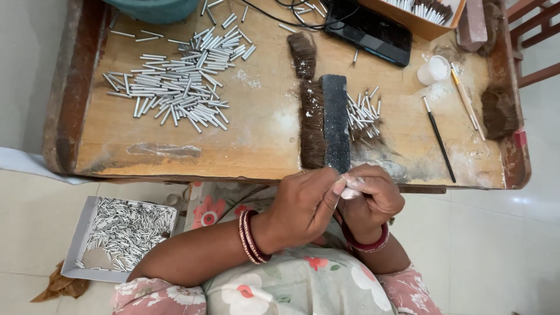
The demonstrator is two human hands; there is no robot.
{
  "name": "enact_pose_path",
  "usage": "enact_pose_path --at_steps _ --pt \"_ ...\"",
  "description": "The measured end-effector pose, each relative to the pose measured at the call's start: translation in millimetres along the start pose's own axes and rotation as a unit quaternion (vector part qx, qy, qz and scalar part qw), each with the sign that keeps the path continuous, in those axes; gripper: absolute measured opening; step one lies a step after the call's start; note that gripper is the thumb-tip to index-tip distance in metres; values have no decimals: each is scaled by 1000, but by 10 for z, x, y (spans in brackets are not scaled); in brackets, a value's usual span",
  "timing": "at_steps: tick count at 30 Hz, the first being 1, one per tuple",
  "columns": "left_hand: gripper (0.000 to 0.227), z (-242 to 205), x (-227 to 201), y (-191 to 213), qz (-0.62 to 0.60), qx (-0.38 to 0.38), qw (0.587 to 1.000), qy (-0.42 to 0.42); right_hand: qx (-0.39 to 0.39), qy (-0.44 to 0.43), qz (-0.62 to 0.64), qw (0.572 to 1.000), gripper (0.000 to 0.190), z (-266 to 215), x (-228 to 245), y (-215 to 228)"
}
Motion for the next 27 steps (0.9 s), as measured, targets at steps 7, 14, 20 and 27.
enact_pose_path --at_steps 7,14,20,27 --pt "4 218 310 343 130 67 989 -30 -89 107 -146 980 19 76 -10 -204" --pt "9 694 1186 1385 601 157 781 70 -178 121 -37 976 27 132 -49 -60" --pt "9 616 1318 1526 560 148 809 100 -169 101 -48 979 30 100 -24 -28" --pt "10 626 1317 1536 580 139 799 75 -165 108 -73 978 30 151 18 -40"
Point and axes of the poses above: each hand's wrist, its own z-axis towards the middle knuckle, its own y-axis out of the back of the hand, x = y × z, the point moved 1 cm from there along z, towards the middle knuckle, and after that the axes turned 15 degrees about -y, right-handed, at the moved point
